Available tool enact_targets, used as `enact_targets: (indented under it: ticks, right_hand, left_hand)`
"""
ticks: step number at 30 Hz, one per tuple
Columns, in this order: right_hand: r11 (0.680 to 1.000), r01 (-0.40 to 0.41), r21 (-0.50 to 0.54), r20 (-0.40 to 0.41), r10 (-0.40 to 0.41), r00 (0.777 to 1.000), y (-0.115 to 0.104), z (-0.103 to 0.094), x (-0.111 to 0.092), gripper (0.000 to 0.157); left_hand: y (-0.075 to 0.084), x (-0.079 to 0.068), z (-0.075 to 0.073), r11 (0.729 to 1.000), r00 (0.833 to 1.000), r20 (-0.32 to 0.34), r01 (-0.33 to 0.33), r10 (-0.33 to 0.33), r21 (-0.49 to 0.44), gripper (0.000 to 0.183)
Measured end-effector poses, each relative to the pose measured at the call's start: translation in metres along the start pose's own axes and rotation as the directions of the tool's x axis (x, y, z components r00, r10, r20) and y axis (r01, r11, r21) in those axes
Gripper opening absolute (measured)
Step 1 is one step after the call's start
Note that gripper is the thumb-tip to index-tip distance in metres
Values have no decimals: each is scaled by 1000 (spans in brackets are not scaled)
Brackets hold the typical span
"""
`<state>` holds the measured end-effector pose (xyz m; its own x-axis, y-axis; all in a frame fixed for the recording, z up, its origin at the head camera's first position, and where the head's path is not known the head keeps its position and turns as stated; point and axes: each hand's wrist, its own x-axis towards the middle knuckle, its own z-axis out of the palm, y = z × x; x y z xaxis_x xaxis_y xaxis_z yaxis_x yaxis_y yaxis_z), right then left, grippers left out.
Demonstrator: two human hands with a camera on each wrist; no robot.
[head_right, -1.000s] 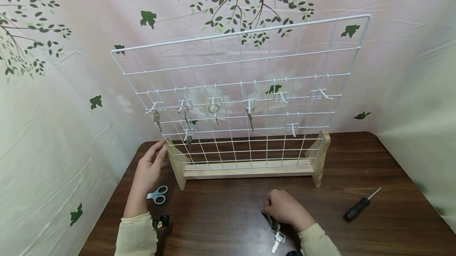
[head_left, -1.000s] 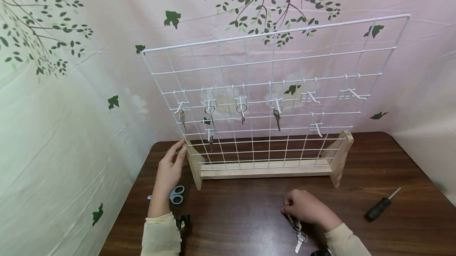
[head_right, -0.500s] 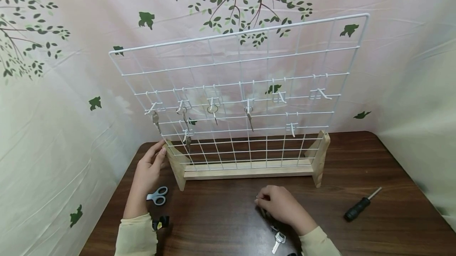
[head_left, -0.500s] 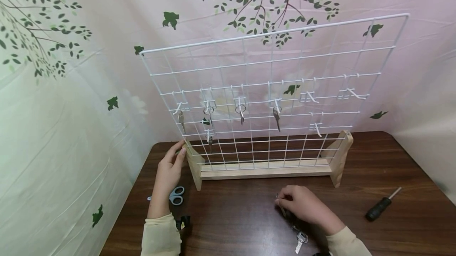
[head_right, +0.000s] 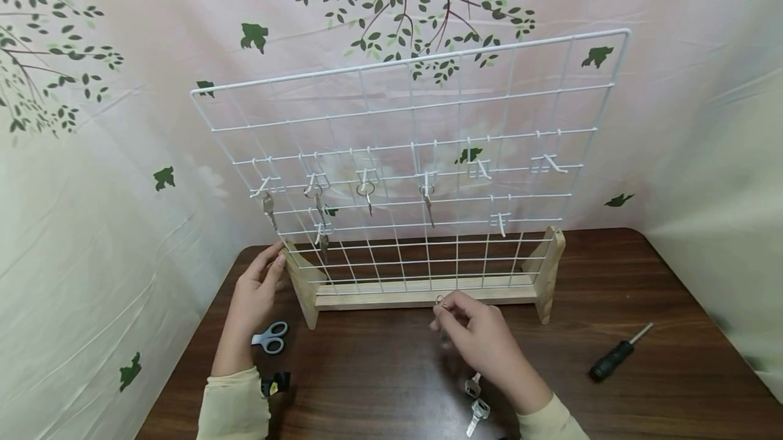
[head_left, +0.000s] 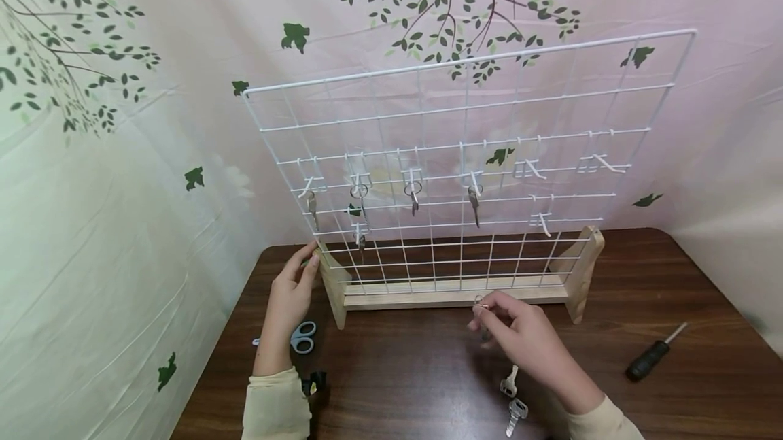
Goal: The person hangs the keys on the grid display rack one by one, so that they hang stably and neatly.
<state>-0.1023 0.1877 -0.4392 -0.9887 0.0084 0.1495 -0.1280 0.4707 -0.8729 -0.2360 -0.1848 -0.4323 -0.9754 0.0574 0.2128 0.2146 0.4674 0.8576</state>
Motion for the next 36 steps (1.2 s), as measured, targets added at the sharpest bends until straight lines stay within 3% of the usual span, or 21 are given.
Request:
enact_targets:
  ticks: [4, 7, 12, 19, 27, 36]
  right_hand:
    - [995, 103, 18, -71, -102, 992, -12, -4, -3, 13]
    - [978, 206, -4, -102, -206, 973, -18, -10, -2, 13]
    - [958, 288, 5, -115, -285, 951, -29, -23, 0, 15]
    - [947, 319, 40, -141, -310, 940, -47, -42, 2, 18]
    - [966, 254, 52, -206, -239, 949, -64, -57, 2, 21]
    - [930, 349, 112, -226, -318, 921, -82, -78, 13, 27]
  left_hand:
    - [-1, 0, 0, 1000, 1000, 1, 0, 0, -8, 46]
    - [-1, 0, 0, 1000, 1000, 3, 8, -8, -5, 46]
    - [-2, 1, 0, 1000, 1000, -1, 15, -15, 18, 46]
    - [0, -1, 1, 999, 1000, -22, -9, 10, 31, 46]
    - [-1, -1, 1, 1000, 1000, -8, 6, -5, 13, 47]
    - [-2, 0, 1, 1000, 1000, -9, -1, 1, 11, 45]
